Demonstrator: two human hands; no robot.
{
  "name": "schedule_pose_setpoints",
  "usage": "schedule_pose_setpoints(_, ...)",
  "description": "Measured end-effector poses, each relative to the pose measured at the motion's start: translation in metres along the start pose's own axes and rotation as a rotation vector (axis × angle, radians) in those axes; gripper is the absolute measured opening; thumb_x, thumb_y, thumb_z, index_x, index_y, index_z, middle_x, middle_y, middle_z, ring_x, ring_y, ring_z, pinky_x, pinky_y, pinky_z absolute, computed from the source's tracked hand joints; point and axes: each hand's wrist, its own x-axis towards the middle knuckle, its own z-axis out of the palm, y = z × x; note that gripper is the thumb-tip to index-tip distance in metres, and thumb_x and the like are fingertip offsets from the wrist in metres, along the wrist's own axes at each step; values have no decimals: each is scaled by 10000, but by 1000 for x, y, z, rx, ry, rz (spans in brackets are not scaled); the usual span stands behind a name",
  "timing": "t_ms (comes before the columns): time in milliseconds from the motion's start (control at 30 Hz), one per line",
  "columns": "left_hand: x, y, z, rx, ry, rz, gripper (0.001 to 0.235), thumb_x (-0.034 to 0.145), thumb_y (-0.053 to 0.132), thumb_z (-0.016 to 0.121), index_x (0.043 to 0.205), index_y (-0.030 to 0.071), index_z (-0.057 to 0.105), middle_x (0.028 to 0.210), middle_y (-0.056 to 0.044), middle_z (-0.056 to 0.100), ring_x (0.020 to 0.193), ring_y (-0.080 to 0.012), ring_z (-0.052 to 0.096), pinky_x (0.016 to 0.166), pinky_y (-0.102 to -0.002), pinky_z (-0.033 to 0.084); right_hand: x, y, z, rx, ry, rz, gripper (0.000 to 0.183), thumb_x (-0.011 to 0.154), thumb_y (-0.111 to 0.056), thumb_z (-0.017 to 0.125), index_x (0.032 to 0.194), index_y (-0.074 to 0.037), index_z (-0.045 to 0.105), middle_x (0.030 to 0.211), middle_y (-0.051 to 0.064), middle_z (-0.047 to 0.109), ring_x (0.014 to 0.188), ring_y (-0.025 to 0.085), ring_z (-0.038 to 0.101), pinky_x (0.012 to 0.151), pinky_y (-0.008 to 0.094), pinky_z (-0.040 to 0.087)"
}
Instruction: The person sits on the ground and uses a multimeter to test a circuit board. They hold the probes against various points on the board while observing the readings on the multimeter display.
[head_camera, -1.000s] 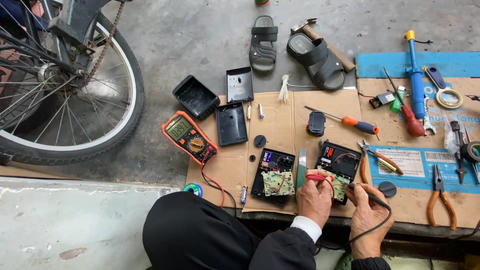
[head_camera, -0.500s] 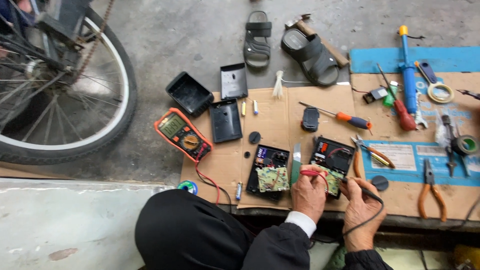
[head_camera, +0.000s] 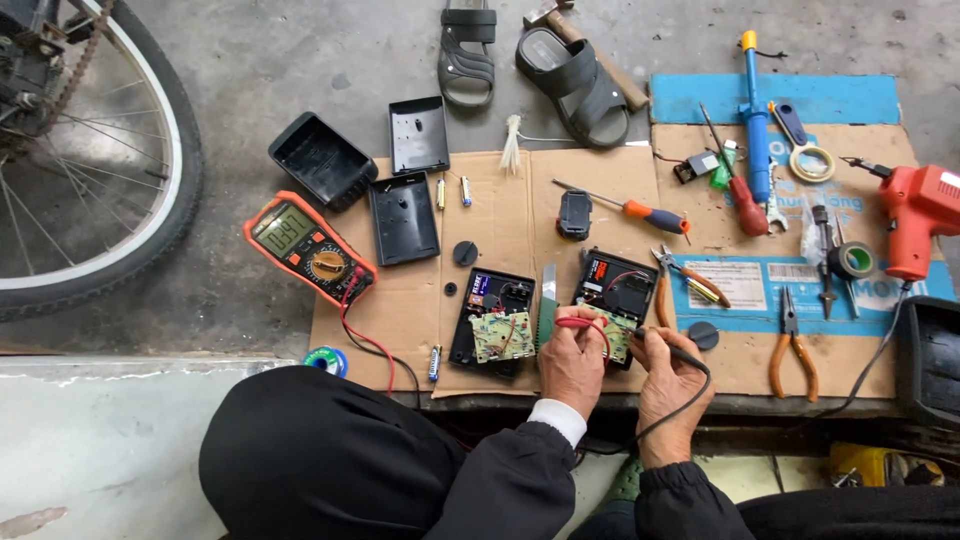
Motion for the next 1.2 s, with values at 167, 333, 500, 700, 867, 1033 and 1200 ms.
schedule_pose_setpoints(167, -1, -4, 3, 0, 2, 16, 92, 1058, 206, 627, 1149, 219, 618, 1077, -45, 882, 924, -242, 879, 791, -378, 669, 4, 8, -3, 25, 10, -6, 155, 1083, -140, 734, 1120, 10, 726, 1053, 181, 769, 993, 294, 818, 973, 393, 728)
schedule_pose_setpoints(333, -1, -2, 2, -20, -10, -13, 89, 1062, 202, 620, 1149, 215, 611, 1092, -49, 879, 888, -241, 871, 751, -373, 676, 3, 5, -1, 40, 18, 12, 143, 1071, -136, 748, 1107, 1, 733, 1040, 166, 770, 954, 280, 817, 955, 376, 727)
schedule_pose_setpoints(500, -1, -6, 3, -24, -6, 24, 92, 1062, 186, 625, 1151, 204, 608, 1075, -57, 874, 877, -235, 872, 767, -366, 674, 3, 3, -1, 25, -5, 5, 166, 1075, -153, 734, 1104, 11, 725, 1051, 194, 770, 1006, 304, 821, 986, 403, 722)
schedule_pose_setpoints(700, 1, -13, 5, 9, 4, 51, 99, 1061, 198, 614, 1158, 205, 600, 1075, -46, 873, 875, -240, 872, 781, -379, 666, 5, 8, -2, 51, 19, 31, 161, 1059, -140, 746, 1110, 11, 728, 1042, 192, 776, 961, 304, 827, 965, 392, 723)
schedule_pose_setpoints(867, 1, -11, 4, -11, -8, 23, 106, 1061, 187, 619, 1164, 205, 602, 1082, -66, 874, 906, -241, 876, 772, -372, 670, 2, 2, -2, 21, -3, 26, 175, 1065, -159, 736, 1115, 8, 725, 1058, 199, 778, 991, 323, 832, 984, 406, 724)
schedule_pose_setpoints(1033, 1, -11, 5, 12, -4, 5, 96, 1061, 228, 629, 1156, 223, 622, 1065, -42, 882, 889, -235, 874, 787, -372, 664, 7, 13, -4, 29, 4, 13, 168, 1062, -156, 736, 1105, 7, 728, 1038, 182, 767, 977, 307, 824, 963, 403, 728)
schedule_pose_setpoints(1200, 0, -7, 3, -15, -6, -9, 87, 1068, 202, 629, 1151, 218, 608, 1096, -67, 882, 912, -241, 880, 755, -365, 677, -2, -8, -1, 17, -24, 39, 162, 1067, -162, 726, 1119, -9, 720, 1099, 194, 764, 1047, 340, 825, 1007, 424, 735)
